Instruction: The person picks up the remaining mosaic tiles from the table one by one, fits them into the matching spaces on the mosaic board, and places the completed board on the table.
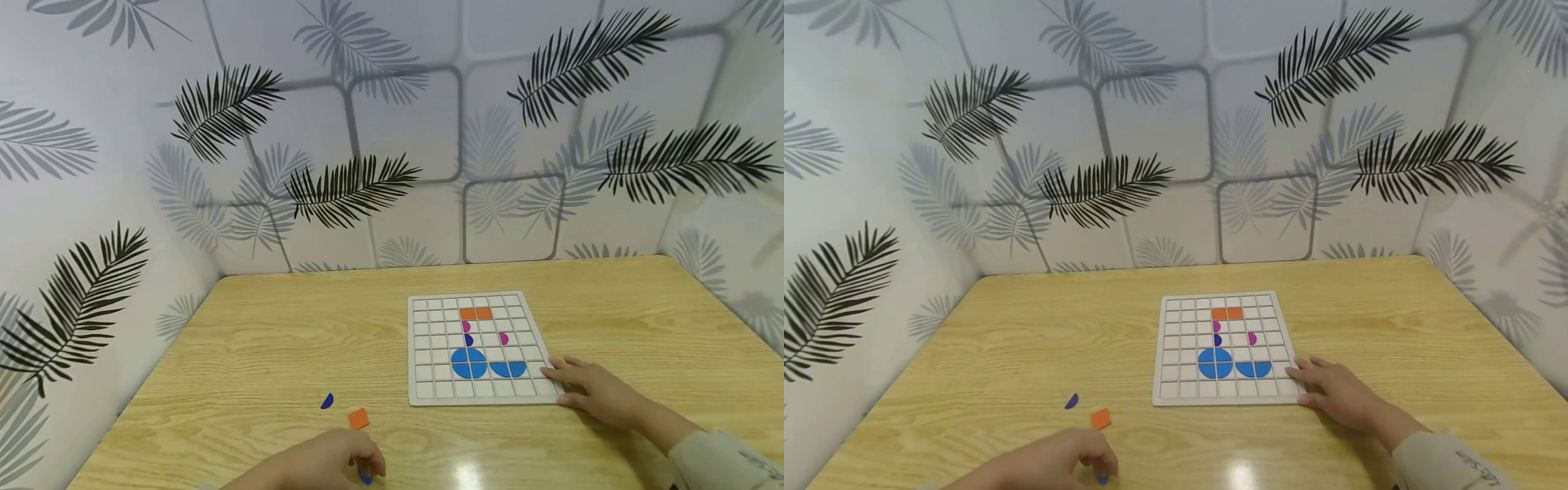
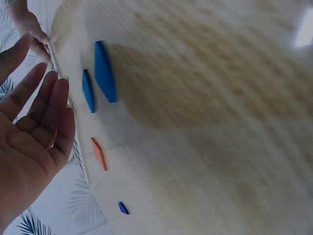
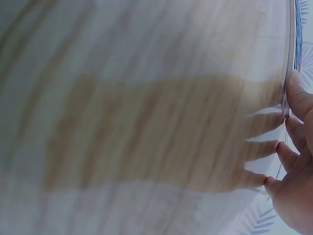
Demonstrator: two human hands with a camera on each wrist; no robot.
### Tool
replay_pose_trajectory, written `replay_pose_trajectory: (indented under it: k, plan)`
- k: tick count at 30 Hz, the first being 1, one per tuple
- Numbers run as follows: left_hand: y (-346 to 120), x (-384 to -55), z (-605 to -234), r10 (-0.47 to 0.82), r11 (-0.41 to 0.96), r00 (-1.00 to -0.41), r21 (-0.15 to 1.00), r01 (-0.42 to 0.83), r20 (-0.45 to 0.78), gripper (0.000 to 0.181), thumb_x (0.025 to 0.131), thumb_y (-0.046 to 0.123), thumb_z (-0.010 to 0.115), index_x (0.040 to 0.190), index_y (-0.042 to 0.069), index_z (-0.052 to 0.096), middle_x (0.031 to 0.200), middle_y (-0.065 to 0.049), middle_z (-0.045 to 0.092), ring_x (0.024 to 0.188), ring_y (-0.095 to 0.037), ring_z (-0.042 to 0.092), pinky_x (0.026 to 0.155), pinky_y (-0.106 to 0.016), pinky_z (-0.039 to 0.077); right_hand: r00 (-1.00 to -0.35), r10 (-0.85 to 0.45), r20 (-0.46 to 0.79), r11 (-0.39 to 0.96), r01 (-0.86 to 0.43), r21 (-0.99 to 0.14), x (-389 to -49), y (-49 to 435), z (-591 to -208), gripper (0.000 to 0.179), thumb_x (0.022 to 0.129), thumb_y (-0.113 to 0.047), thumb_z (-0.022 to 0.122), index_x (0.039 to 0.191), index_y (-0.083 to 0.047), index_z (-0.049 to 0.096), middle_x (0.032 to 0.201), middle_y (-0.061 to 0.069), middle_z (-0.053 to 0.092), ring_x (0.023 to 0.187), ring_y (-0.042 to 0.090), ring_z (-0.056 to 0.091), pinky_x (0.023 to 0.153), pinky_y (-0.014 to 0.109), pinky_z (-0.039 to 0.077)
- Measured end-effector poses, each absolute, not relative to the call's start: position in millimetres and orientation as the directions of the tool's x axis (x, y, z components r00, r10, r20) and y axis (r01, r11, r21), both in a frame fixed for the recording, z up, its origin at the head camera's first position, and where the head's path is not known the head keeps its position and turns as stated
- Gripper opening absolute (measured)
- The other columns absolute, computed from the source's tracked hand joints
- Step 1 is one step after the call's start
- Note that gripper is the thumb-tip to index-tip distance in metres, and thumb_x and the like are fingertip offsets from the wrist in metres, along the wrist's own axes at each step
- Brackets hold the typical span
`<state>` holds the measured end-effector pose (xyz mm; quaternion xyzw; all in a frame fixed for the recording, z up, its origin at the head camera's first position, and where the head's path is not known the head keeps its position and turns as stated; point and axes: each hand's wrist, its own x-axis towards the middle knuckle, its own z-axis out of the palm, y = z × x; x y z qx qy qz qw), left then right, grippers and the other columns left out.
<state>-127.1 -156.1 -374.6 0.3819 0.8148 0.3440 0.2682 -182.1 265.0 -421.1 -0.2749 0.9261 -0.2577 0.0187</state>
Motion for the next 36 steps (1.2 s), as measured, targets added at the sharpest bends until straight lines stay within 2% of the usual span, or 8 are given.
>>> replay_pose_trajectory:
  k: [6,8,13,14,21,28,32,36]
  plan:
    - [-170,-122,-386,0.823,0.403,-0.537,0.855,0.326,-0.184,0.020,0.079,0.021,0.062,0.093,0.007,0.060,0.086,0.011,0.056,0.078,-0.001,0.050,0.068,-0.021,0.043,-0.849,-0.519,0.098,0.714,-0.493,-0.497,-183,265,-422,0.050,0.079,-0.030,0.058,0.120,-0.001,0.050,0.124,0.027,0.039,0.114,0.049,0.027,0.086,0.059,0.024]
    - [-173,-124,-391,0.844,0.372,-0.511,0.863,0.343,-0.161,0.018,0.080,0.016,0.061,0.093,0.002,0.060,0.086,0.004,0.056,0.078,-0.002,0.052,0.068,-0.020,0.044,-0.849,-0.519,0.100,0.712,-0.494,-0.500,-183,265,-421,0.050,0.079,-0.029,0.058,0.120,0.000,0.050,0.124,0.027,0.039,0.114,0.049,0.027,0.086,0.059,0.024]
    - [-176,-131,-401,0.893,0.302,-0.447,0.810,0.502,-0.055,0.016,0.078,0.002,0.060,0.091,-0.008,0.059,0.085,-0.011,0.055,0.079,-0.002,0.053,0.067,-0.017,0.045,-0.850,-0.516,0.104,0.712,-0.494,-0.498,-183,265,-420,0.050,0.079,-0.028,0.058,0.119,0.001,0.050,0.124,0.026,0.040,0.114,0.048,0.027,0.087,0.058,0.024]
    - [-177,-131,-403,0.893,0.295,-0.448,0.815,0.499,-0.049,0.016,0.078,0.001,0.060,0.091,-0.009,0.059,0.085,-0.011,0.055,0.079,-0.001,0.053,0.066,-0.018,0.045,-0.850,-0.516,0.106,0.713,-0.495,-0.496,-182,265,-420,0.050,0.079,-0.028,0.058,0.119,0.001,0.050,0.123,0.026,0.040,0.114,0.048,0.027,0.087,0.058,0.024]
    - [-184,-129,-411,0.862,0.327,-0.506,0.802,0.500,-0.036,0.014,0.079,0.007,0.061,0.089,-0.003,0.060,0.082,0.000,0.051,0.072,0.003,0.048,0.060,-0.017,0.045,-0.851,-0.512,0.119,0.717,-0.500,-0.486,-182,265,-421,0.050,0.080,-0.030,0.058,0.119,0.000,0.051,0.123,0.025,0.041,0.114,0.048,0.028,0.086,0.059,0.023]
    - [-186,-125,-417,0.839,0.308,-0.543,0.807,0.503,0.018,0.011,0.081,0.011,0.060,0.086,0.002,0.062,0.080,0.004,0.052,0.071,0.004,0.048,0.057,-0.017,0.045,-0.848,-0.514,0.129,0.715,-0.507,-0.482,-182,264,-421,0.049,0.079,-0.029,0.059,0.118,0.000,0.051,0.122,0.026,0.041,0.113,0.048,0.029,0.086,0.059,0.024]
    - [-187,-122,-418,0.824,0.313,-0.566,0.821,0.477,0.015,0.011,0.082,0.014,0.059,0.086,0.005,0.063,0.079,0.010,0.051,0.071,0.003,0.048,0.057,-0.018,0.045,-0.849,-0.513,0.127,0.712,-0.504,-0.489,-181,264,-422,0.050,0.079,-0.029,0.058,0.119,0.000,0.051,0.122,0.026,0.041,0.113,0.048,0.028,0.086,0.059,0.024]
    - [-187,-121,-417,0.803,0.327,-0.595,0.850,0.414,-0.019,0.012,0.080,0.015,0.061,0.086,0.004,0.063,0.078,0.011,0.051,0.070,0.002,0.050,0.058,-0.019,0.046,-0.849,-0.513,0.128,0.709,-0.503,-0.495,-181,265,-421,0.050,0.079,-0.029,0.058,0.118,0.001,0.051,0.123,0.026,0.041,0.114,0.048,0.028,0.086,0.059,0.023]
